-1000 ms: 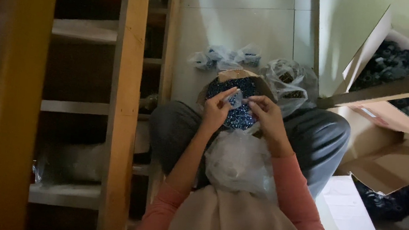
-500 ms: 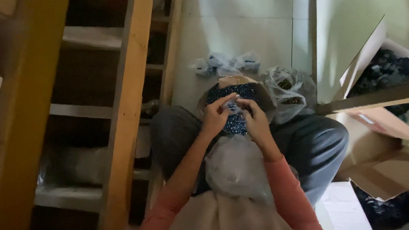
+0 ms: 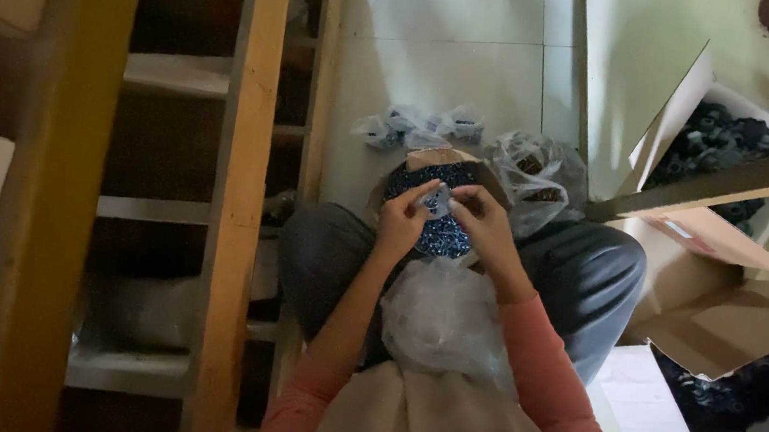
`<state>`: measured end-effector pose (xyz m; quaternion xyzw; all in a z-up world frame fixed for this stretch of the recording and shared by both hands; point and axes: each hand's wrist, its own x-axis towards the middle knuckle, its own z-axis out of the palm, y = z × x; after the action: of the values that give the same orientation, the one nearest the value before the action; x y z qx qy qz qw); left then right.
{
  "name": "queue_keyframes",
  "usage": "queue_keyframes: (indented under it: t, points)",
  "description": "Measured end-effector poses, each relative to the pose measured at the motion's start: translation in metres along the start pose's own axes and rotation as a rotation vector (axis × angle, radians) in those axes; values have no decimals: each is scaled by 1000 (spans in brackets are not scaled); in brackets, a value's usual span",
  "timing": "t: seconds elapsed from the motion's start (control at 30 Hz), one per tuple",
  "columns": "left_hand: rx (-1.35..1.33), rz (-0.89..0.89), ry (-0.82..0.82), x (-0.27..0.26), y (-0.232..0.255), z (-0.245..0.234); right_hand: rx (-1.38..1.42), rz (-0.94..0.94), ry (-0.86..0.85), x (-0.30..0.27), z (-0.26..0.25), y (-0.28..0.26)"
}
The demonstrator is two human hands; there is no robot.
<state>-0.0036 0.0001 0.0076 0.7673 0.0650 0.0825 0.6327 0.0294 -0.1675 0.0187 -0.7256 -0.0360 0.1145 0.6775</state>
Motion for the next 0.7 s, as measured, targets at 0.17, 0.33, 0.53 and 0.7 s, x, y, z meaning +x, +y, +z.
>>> queue_keyframes:
  t: [0.17, 0.33, 0.53, 0.7]
  points:
    - [-40, -26, -4, 2, 0, 2, -115, -120, -10, 3, 21, 5]
    - [-2, -49, 8, 4, -6, 2, -314, -149, 4, -3, 30, -7]
    - [-50, -4, 14, 3, -14, 5, -147, -152, -4, 3, 15, 21]
    - [-60, -1, 5, 5, -14, 4, 41, -181, -48, 7, 2, 23]
